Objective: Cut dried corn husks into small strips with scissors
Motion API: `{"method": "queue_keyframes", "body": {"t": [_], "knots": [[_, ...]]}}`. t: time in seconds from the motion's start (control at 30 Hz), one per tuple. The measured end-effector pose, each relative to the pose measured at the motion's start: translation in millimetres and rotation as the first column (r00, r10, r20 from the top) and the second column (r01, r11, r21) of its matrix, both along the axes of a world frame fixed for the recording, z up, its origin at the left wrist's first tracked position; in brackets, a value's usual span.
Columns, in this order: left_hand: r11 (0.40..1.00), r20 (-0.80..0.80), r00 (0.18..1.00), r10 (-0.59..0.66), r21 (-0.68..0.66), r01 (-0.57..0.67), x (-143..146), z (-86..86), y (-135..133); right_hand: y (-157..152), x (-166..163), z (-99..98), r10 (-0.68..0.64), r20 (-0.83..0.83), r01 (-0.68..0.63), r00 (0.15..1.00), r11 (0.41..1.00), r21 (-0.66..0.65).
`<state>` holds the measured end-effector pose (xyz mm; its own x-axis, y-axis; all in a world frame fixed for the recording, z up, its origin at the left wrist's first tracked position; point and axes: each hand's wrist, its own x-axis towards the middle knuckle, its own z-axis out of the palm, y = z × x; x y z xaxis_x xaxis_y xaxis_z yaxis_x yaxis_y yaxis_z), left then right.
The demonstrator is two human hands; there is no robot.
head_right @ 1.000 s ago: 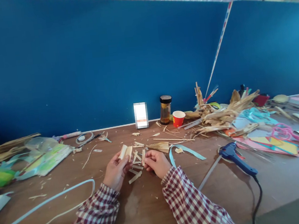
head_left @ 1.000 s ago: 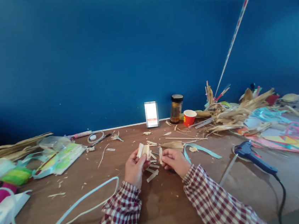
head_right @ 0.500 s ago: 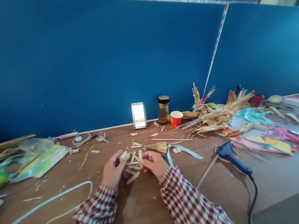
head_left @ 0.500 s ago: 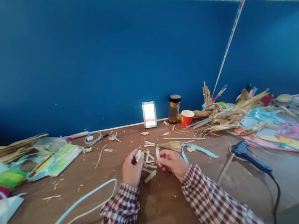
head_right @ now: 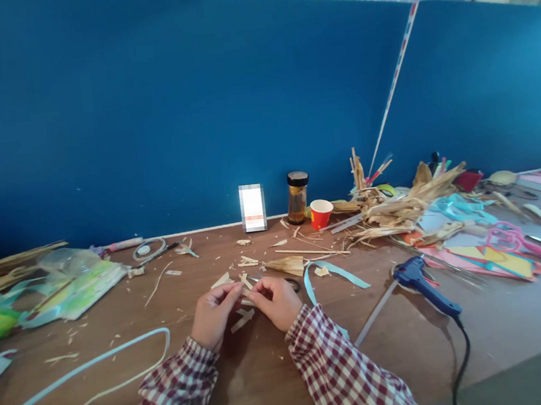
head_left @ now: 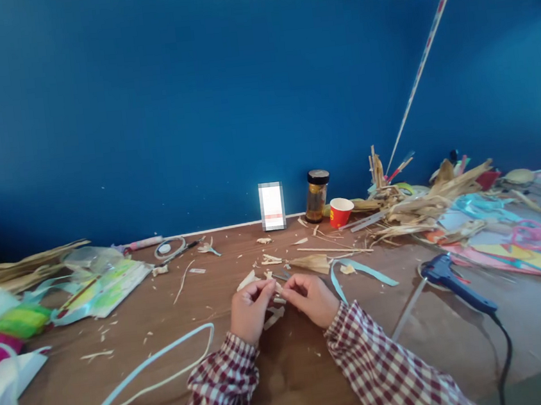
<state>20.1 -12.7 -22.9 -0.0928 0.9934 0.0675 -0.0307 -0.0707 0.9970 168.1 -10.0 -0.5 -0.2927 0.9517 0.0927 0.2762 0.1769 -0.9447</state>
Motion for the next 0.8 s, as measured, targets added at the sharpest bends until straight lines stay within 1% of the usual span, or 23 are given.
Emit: {"method": "queue_keyframes", "body": {"t": [0.1, 0.2, 0.27, 0.33, 0.4, 0.47, 0.57, 0.7, 0.77, 0.8], "knots": [[0.997, 0.160, 0.987, 0.011, -0.076, 0.001, 0.3, -2.1, 2.2, -0.7, -0.5, 2.2, -0.005, 0.040, 0.004, 0.999, 0.999, 0.035], [0.985, 0.262, 0.959, 0.111, -0.155, -0.072, -2.8, 0.8, 4.1, -1.0, 0.3, 1.2, -0.021, 0.064, 0.017, 0.998, 0.998, 0.055], [0.976, 0.299, 0.940, 0.165, -0.188, -0.112, -6.7, 3.6, 5.5, -0.7, 1.4, -0.8, -0.044, 0.057, 0.041, 0.997, 0.998, 0.055], [0.975, 0.278, 0.943, 0.181, -0.174, -0.136, -9.6, 5.3, 6.4, 0.0, 2.0, -3.3, -0.064, 0.005, 0.064, 0.998, 0.997, 0.033], [0.979, 0.229, 0.959, 0.167, -0.153, -0.134, -9.3, 5.3, 5.9, 0.7, 1.4, -5.8, -0.056, -0.083, 0.055, 0.995, 0.998, -0.019], [0.986, 0.196, 0.973, 0.121, -0.138, -0.095, -5.9, 4.1, 3.9, 1.2, -0.4, -8.4, -0.024, -0.153, 0.013, 0.988, 0.998, -0.068], [0.992, 0.179, 0.982, 0.052, -0.122, -0.030, 1.1, 2.5, 0.0, 1.7, -4.1, -12.4, 0.006, -0.190, -0.029, 0.982, 0.992, -0.119], [0.984, 0.242, 0.970, 0.011, -0.173, 0.032, 6.6, 4.4, -3.1, 2.1, -8.2, -15.3, -0.050, -0.272, -0.003, 0.961, 0.982, -0.190], [0.975, 0.296, 0.955, -0.016, -0.209, 0.081, 7.5, 6.7, -3.7, 2.7, -6.9, -13.8, -0.047, -0.266, -0.004, 0.963, 0.982, -0.190], [0.970, 0.328, 0.945, -0.016, -0.223, 0.094, 7.4, 8.1, -3.8, 3.3, -4.4, -12.3, -0.031, -0.231, -0.009, 0.972, 0.986, -0.168]]}}
